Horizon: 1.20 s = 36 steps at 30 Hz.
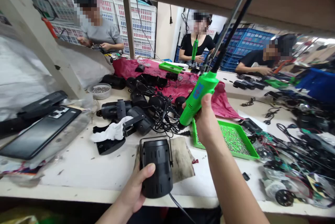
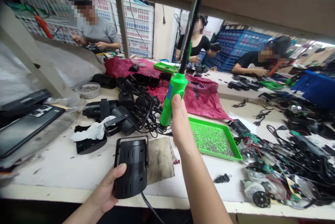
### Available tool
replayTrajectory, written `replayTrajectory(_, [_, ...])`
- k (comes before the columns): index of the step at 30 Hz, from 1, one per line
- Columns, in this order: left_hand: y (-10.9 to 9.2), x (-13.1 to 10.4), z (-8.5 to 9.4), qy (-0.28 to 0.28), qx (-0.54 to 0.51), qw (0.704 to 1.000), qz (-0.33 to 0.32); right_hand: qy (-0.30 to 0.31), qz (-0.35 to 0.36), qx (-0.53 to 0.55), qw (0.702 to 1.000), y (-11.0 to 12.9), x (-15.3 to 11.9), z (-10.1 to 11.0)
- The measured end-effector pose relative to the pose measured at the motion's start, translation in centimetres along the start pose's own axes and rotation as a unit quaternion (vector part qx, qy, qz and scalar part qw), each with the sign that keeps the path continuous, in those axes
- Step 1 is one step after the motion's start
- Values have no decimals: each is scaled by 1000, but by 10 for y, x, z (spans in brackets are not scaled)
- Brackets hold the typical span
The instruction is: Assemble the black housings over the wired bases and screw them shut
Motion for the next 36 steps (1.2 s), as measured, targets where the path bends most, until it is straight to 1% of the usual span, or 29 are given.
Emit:
replayTrajectory(3, [1,0,-1,21,-10,1000,7,32,-65,94,993,4,-18,-6])
replayTrajectory(5, [1,0,-2,25,-14,1000,7,40,-69,125,989,10,-32,-1])
replayTrajectory(7, [1,0,-5,28,-14,999,7,39,-61,134,988,14,-45,10])
replayTrajectory(9, [0,0,-7,26,-7,1000,6,52,-50,118,990,13,-56,20])
replayTrajectory(11, [-2,0,-9,11,4,1000,-1,58,-41,71,995,9,-66,29])
replayTrajectory(13, [-4,0,-11,-12,15,1000,-13,54,-30,28,998,6,-74,32])
replayTrajectory(14, [-5,0,-12,-22,21,999,-22,52,-28,24,998,5,-77,31])
replayTrajectory(15, [-6,0,-14,-28,28,999,-35,47,-23,37,998,5,-79,29])
replayTrajectory(17, [-8,0,-19,-29,46,997,-57,29,0,97,995,11,-82,22])
replayTrajectory(19, [-9,0,-23,-24,75,994,-72,-17,48,151,987,21,-87,17])
replayTrajectory(21, [-9,0,-27,-17,107,991,-82,-63,105,165,979,33,-93,13])
replayTrajectory(23, [-10,0,-29,-16,120,989,-87,-93,144,151,974,41,-99,9])
replayTrajectory(26, [-10,0,-32,-21,107,991,-83,-98,151,117,977,43,-101,4])
replayTrajectory(30, [-11,2,-34,-18,97,992,-77,-102,145,84,981,40,-103,6])
replayTrajectory(33, [-11,4,-33,-24,102,992,-73,-112,153,86,978,39,-105,8])
replayTrajectory(36, [-11,3,-34,-14,106,991,-76,-116,146,104,977,35,-102,7])
Point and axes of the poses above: each hand's wrist, its own x-axis towards the middle knuckle, its own z-axis out of the back of the hand, y = z × x, the point moved 6 cm from there along x, towards the middle knuckle, and after that the axes turned 13 degrees about -z, right-handed, at the moved point
